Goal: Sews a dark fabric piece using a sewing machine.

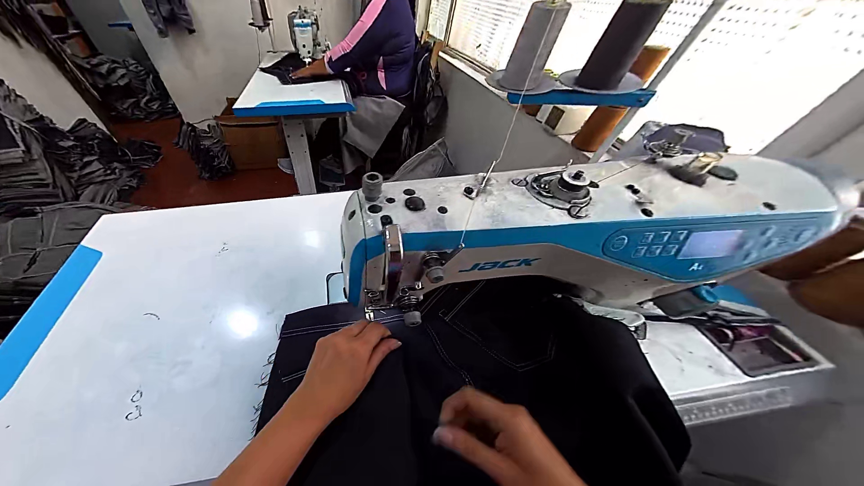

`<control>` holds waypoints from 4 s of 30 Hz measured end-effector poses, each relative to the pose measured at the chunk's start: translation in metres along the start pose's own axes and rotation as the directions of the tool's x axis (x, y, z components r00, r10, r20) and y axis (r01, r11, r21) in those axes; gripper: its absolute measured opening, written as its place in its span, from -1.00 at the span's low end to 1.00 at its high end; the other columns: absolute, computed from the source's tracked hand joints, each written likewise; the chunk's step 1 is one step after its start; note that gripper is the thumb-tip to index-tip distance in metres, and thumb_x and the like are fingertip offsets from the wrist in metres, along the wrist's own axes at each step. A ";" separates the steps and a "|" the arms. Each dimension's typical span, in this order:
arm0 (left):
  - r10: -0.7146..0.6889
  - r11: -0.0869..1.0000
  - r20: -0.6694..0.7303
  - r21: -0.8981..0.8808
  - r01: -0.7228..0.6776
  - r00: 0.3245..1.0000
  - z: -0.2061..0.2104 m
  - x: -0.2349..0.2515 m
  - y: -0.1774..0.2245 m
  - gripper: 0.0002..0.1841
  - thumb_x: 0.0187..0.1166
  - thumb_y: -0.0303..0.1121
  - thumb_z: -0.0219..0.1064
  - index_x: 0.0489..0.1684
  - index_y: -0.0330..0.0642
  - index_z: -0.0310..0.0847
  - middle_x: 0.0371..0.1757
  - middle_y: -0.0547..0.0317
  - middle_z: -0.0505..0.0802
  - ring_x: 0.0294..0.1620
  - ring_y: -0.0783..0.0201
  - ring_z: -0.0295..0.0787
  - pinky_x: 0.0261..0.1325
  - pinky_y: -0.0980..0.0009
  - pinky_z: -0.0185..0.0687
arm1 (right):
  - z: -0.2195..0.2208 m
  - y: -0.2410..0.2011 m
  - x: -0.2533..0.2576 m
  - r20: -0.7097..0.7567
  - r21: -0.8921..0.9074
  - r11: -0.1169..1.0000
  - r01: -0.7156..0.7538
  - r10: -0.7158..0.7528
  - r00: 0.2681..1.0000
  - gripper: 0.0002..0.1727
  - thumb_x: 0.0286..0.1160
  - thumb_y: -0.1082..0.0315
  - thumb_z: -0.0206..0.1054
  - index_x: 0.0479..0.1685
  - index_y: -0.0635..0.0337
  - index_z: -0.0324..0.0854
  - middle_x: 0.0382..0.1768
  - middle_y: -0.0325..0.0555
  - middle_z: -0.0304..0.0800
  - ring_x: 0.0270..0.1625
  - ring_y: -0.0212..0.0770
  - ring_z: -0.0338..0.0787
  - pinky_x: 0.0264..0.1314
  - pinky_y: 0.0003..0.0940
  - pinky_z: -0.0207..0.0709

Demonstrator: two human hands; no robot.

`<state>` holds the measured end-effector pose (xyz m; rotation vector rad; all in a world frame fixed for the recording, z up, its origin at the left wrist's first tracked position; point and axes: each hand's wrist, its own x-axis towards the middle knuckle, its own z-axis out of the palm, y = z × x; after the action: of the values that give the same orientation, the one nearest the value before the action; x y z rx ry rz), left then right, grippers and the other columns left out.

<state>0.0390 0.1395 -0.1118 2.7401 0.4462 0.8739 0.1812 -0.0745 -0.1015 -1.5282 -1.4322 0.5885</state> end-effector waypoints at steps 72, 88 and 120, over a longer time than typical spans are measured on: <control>-0.276 0.937 0.087 0.247 0.247 0.957 -0.032 -0.028 -0.042 -0.71 0.50 -0.08 0.40 -0.12 -0.06 0.90 -0.33 0.13 0.89 -0.36 0.08 0.89 -0.30 0.03 0.81 | 0.027 0.051 0.056 -0.118 -0.754 0.651 0.086 -0.263 0.958 -0.54 0.79 0.14 0.01 0.08 0.13 0.86 0.21 -0.14 0.91 0.34 -0.07 0.85 0.46 -0.14 0.63; -0.120 0.975 0.295 0.213 0.057 0.948 0.025 -0.042 0.061 -0.25 0.49 0.47 0.01 0.62 0.38 0.52 0.74 -0.17 0.46 0.72 -0.58 0.19 0.32 -0.83 -0.08 | 0.023 0.046 0.085 -0.213 -0.722 0.692 -0.013 -0.204 0.955 -0.74 0.53 0.21 0.28 -0.16 0.11 0.86 -0.24 -0.13 0.90 -0.18 -0.03 0.89 -0.19 -0.11 0.71; -0.130 0.981 0.354 0.184 0.067 0.926 0.017 -0.045 0.050 -0.09 0.40 0.59 -0.04 0.75 0.35 0.35 0.81 0.16 0.40 0.81 -0.44 0.07 0.32 -0.85 -0.19 | 0.028 0.068 0.087 -0.320 -0.594 0.804 -0.030 -0.202 0.926 -0.63 0.60 0.03 0.18 -0.29 -0.02 0.88 -0.31 -0.20 0.83 -0.19 -0.14 0.80 -0.12 -0.15 0.55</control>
<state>0.0249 0.0750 -0.1335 2.9113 0.5988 0.2989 0.2097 0.0237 -0.1518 -1.9101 -1.4406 -0.2466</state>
